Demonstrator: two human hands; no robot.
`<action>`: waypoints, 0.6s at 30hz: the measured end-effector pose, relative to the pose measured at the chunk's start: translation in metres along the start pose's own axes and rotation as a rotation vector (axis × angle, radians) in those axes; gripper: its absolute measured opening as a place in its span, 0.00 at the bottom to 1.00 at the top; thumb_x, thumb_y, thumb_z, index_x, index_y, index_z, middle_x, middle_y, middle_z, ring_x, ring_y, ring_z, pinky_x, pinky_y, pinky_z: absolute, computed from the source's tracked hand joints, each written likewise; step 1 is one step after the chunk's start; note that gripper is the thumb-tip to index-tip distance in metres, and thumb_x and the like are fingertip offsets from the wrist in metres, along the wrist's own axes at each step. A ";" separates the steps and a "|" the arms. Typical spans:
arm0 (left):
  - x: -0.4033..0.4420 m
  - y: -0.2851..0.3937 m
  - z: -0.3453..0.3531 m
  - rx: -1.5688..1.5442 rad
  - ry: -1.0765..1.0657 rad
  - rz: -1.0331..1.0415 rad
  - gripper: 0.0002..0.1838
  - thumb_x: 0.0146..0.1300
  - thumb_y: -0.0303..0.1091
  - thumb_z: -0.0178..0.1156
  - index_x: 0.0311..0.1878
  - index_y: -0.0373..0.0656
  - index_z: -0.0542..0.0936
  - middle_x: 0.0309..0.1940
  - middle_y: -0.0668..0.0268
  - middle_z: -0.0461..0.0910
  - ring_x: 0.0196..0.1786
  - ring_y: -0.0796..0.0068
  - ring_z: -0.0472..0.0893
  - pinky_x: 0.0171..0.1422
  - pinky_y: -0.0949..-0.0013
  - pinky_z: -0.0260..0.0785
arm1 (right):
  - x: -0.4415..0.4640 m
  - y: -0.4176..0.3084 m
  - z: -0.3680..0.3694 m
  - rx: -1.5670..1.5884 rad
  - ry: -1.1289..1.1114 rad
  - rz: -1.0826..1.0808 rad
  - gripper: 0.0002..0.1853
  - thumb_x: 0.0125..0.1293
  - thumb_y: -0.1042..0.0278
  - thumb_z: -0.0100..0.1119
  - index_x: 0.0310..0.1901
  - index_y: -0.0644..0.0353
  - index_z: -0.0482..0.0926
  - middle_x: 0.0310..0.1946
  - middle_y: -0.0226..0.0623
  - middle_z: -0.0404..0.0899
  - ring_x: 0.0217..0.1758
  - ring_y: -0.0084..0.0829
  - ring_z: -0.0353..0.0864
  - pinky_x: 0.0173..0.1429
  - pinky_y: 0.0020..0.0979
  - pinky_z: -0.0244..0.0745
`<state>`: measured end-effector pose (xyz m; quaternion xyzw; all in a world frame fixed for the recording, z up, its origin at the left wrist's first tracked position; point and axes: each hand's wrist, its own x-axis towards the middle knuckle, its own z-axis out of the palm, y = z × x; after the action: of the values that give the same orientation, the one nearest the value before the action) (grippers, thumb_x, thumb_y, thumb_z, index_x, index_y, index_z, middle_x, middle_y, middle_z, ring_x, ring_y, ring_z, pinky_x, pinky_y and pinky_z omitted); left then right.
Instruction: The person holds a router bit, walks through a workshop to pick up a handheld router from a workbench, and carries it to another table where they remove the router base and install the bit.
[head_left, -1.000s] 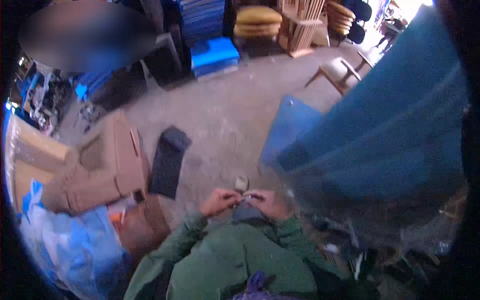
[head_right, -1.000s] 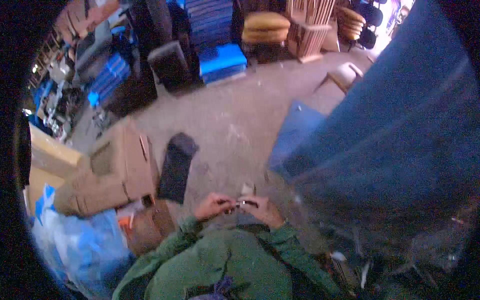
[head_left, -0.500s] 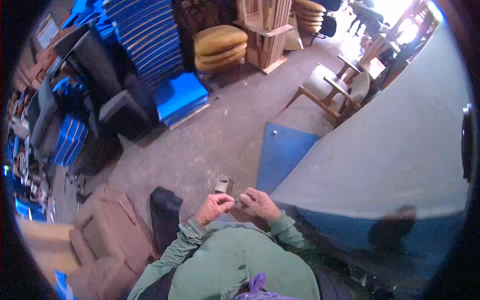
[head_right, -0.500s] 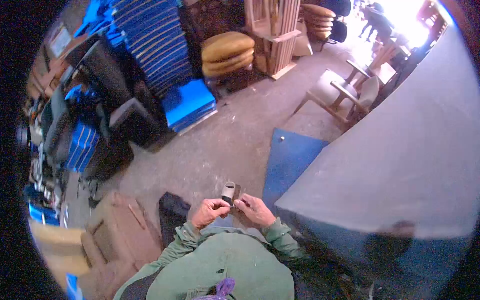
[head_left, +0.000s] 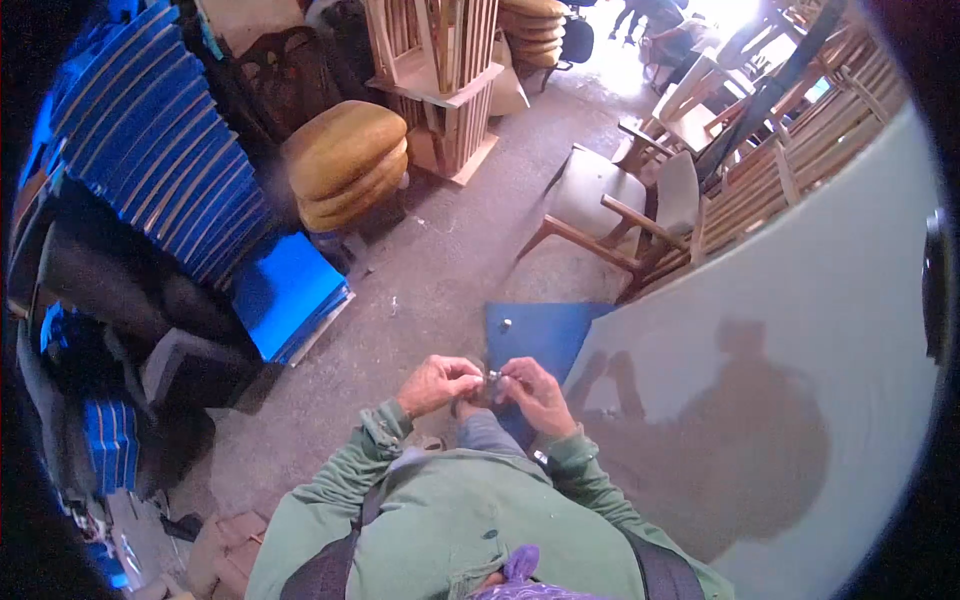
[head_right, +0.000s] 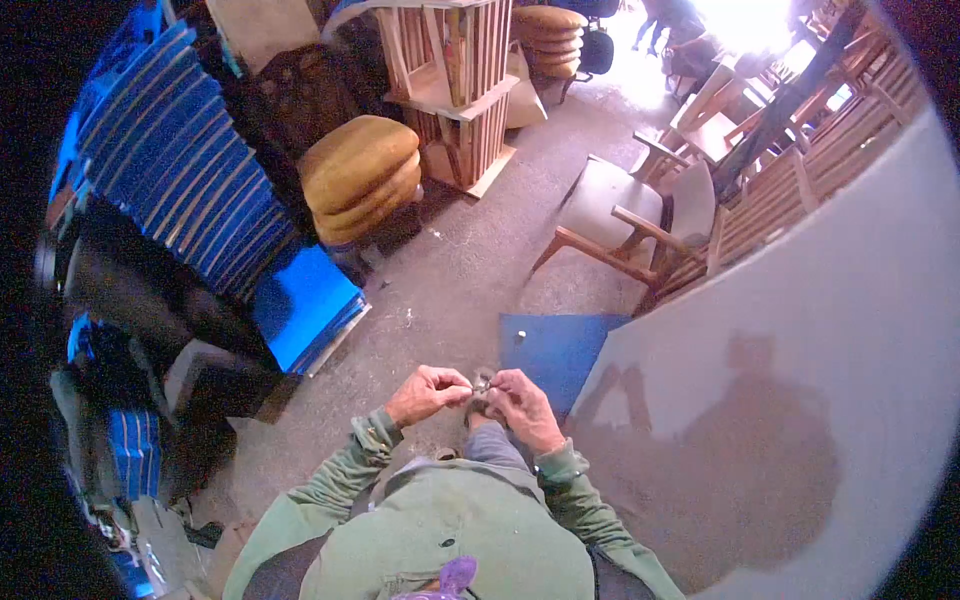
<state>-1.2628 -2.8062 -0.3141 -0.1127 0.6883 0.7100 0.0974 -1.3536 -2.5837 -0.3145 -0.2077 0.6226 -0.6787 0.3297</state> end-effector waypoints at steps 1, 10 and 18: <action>0.024 0.006 -0.010 -0.011 -0.006 0.009 0.09 0.72 0.34 0.65 0.45 0.38 0.89 0.33 0.71 0.86 0.37 0.84 0.81 0.43 0.75 0.75 | 0.026 -0.007 -0.008 -0.025 0.017 0.020 0.07 0.78 0.75 0.59 0.54 0.63 0.76 0.41 0.32 0.81 0.42 0.23 0.83 0.48 0.28 0.83; 0.200 0.119 -0.095 0.129 0.221 0.105 0.12 0.72 0.37 0.67 0.48 0.38 0.88 0.36 0.70 0.87 0.38 0.80 0.82 0.44 0.71 0.76 | 0.272 -0.073 -0.077 -0.144 -0.072 -0.170 0.06 0.78 0.71 0.60 0.51 0.63 0.78 0.36 0.31 0.82 0.39 0.21 0.84 0.43 0.27 0.80; 0.363 0.174 -0.171 0.136 0.199 0.095 0.08 0.70 0.32 0.68 0.46 0.38 0.88 0.35 0.70 0.87 0.38 0.83 0.81 0.44 0.74 0.75 | 0.445 -0.111 -0.139 -0.288 -0.047 -0.111 0.09 0.78 0.66 0.61 0.50 0.63 0.78 0.33 0.37 0.83 0.37 0.25 0.84 0.43 0.30 0.80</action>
<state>-1.6566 -2.9887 -0.2594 -0.1430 0.7455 0.6510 0.0025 -1.7806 -2.7992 -0.2818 -0.3027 0.6930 -0.5945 0.2732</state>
